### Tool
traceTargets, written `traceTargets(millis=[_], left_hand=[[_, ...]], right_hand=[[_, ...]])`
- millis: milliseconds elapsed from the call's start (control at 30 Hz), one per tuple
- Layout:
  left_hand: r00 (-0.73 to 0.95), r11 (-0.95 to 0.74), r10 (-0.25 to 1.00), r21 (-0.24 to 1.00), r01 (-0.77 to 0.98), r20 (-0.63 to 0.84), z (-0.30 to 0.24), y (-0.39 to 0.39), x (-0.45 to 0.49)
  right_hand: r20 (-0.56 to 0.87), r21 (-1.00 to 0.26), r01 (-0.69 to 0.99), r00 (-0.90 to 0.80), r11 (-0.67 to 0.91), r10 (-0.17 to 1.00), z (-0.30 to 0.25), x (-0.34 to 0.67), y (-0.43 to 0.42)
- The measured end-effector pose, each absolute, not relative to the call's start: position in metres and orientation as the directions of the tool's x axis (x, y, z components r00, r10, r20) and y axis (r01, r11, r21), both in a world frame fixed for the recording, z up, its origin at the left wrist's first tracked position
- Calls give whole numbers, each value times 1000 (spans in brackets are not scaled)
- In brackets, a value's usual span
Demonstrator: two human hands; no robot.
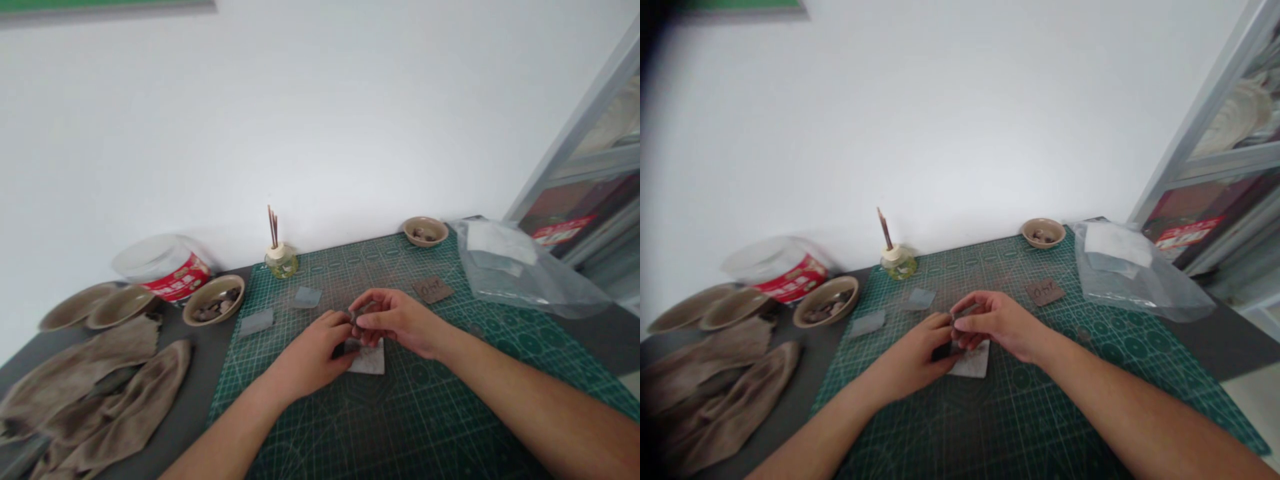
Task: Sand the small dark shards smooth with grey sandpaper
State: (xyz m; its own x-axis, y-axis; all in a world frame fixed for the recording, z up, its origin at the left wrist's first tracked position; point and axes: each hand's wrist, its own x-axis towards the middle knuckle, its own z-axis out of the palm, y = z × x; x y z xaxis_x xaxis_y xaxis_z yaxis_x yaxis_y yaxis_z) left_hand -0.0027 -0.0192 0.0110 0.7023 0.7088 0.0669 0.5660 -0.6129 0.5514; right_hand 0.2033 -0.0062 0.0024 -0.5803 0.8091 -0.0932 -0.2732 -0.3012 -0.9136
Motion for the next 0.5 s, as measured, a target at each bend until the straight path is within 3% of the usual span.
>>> traceTargets(millis=[333,400,500], left_hand=[[681,-617,732,446,648,23,9,-20,-3],[667,-611,745,426,667,24,9,-21,-3],[648,-606,761,391,693,33,9,-21,-3]], right_hand=[[-35,-958,-217,-558,-187,829,-1,203,-6],[9,-987,-137,-546,-78,837,0,205,-7],[81,-974,134,-542,182,837,3,211,-6]])
